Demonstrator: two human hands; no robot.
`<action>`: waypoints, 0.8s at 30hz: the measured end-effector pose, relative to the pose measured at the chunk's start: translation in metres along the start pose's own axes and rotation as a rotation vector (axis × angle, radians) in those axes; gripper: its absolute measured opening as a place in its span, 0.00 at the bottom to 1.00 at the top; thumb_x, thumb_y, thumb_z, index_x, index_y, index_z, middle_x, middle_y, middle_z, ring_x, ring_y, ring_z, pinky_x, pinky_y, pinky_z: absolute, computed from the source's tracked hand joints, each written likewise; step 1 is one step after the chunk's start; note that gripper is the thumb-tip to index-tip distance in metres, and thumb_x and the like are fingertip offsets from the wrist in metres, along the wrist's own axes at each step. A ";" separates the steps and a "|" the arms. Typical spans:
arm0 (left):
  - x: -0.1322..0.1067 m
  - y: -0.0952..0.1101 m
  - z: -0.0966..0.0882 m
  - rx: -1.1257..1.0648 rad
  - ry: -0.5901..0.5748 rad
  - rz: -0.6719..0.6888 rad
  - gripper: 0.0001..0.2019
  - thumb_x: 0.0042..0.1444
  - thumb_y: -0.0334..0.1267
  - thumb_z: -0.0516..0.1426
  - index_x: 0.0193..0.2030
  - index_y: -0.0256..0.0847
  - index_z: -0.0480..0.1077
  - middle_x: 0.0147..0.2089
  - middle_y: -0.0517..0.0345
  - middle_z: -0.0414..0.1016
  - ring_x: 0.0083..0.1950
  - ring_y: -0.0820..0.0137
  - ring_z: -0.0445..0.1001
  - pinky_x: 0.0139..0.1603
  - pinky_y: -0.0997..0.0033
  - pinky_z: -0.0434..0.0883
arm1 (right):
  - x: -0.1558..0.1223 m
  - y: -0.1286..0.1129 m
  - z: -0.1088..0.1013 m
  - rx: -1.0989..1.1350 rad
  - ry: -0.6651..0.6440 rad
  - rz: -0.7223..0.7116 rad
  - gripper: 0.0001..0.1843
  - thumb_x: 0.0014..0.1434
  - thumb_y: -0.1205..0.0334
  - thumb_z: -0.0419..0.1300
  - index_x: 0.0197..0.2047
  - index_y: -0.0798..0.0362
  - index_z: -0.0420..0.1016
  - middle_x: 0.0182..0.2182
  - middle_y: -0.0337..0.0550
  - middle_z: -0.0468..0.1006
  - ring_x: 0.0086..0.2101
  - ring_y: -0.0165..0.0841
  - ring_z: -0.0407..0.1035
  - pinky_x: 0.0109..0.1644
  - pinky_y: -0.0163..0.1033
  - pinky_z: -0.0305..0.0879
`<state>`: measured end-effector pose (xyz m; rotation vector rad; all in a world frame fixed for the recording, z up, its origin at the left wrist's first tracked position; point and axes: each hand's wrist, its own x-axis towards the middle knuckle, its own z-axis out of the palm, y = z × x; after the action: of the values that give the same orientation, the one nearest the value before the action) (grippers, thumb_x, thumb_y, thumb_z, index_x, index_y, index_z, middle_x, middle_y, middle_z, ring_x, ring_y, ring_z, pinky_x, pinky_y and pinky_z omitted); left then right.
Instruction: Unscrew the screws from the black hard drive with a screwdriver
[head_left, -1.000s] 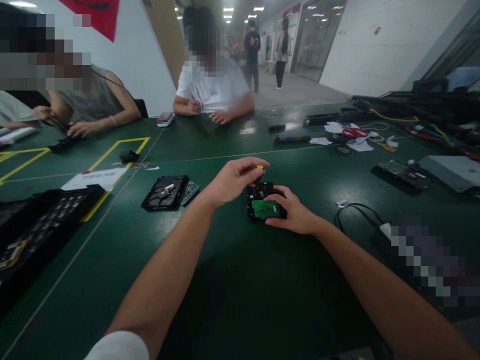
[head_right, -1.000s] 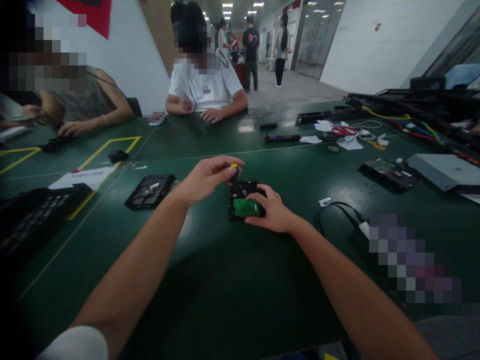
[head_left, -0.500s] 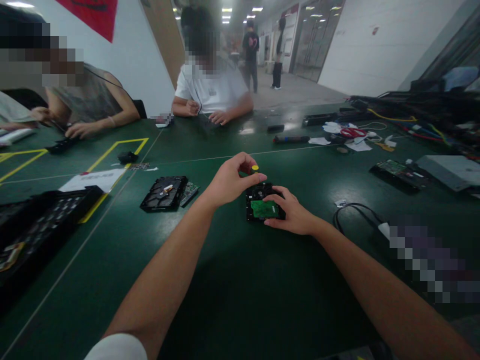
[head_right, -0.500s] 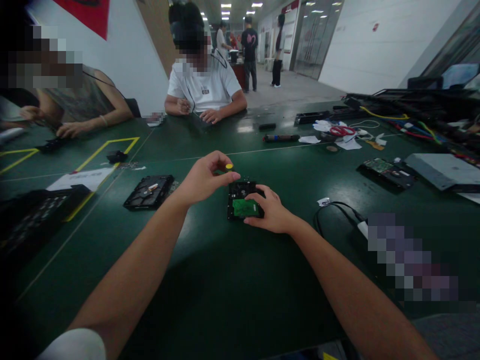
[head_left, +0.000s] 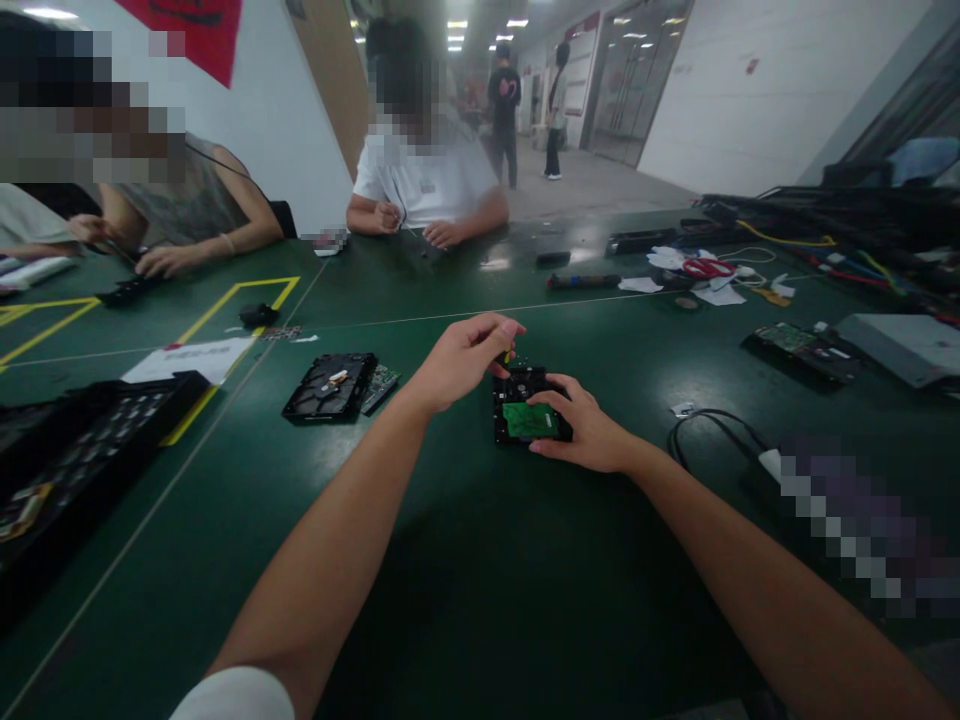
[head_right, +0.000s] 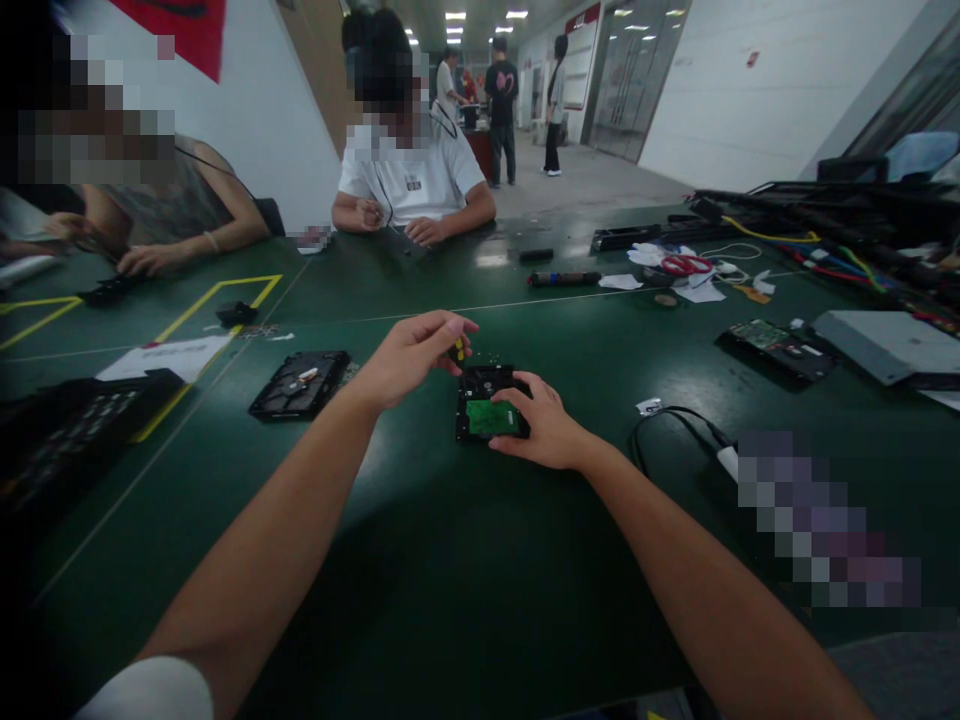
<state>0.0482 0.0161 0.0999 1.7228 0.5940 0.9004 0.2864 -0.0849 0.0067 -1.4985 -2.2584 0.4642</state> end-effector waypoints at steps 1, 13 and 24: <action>0.000 0.001 0.000 -0.051 0.007 -0.028 0.17 0.69 0.49 0.57 0.49 0.37 0.79 0.43 0.50 0.75 0.44 0.67 0.75 0.36 0.72 0.80 | 0.000 0.000 0.000 0.003 0.001 0.000 0.37 0.61 0.34 0.66 0.68 0.38 0.66 0.72 0.52 0.51 0.71 0.61 0.49 0.71 0.72 0.51; 0.002 0.000 -0.003 0.036 0.209 -0.070 0.17 0.61 0.49 0.66 0.34 0.35 0.74 0.38 0.49 0.80 0.34 0.71 0.76 0.29 0.74 0.75 | 0.000 0.000 0.000 0.020 0.002 0.015 0.37 0.60 0.34 0.67 0.67 0.38 0.66 0.72 0.51 0.50 0.71 0.62 0.50 0.71 0.72 0.50; 0.002 0.000 -0.003 0.004 0.064 -0.041 0.18 0.67 0.53 0.59 0.44 0.37 0.77 0.38 0.51 0.78 0.38 0.70 0.77 0.33 0.75 0.75 | 0.000 0.000 0.001 0.014 0.010 0.009 0.37 0.60 0.35 0.67 0.67 0.37 0.66 0.72 0.50 0.51 0.72 0.61 0.49 0.72 0.73 0.50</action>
<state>0.0472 0.0194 0.1010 1.6849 0.6718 0.9288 0.2863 -0.0853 0.0053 -1.5021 -2.2372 0.4731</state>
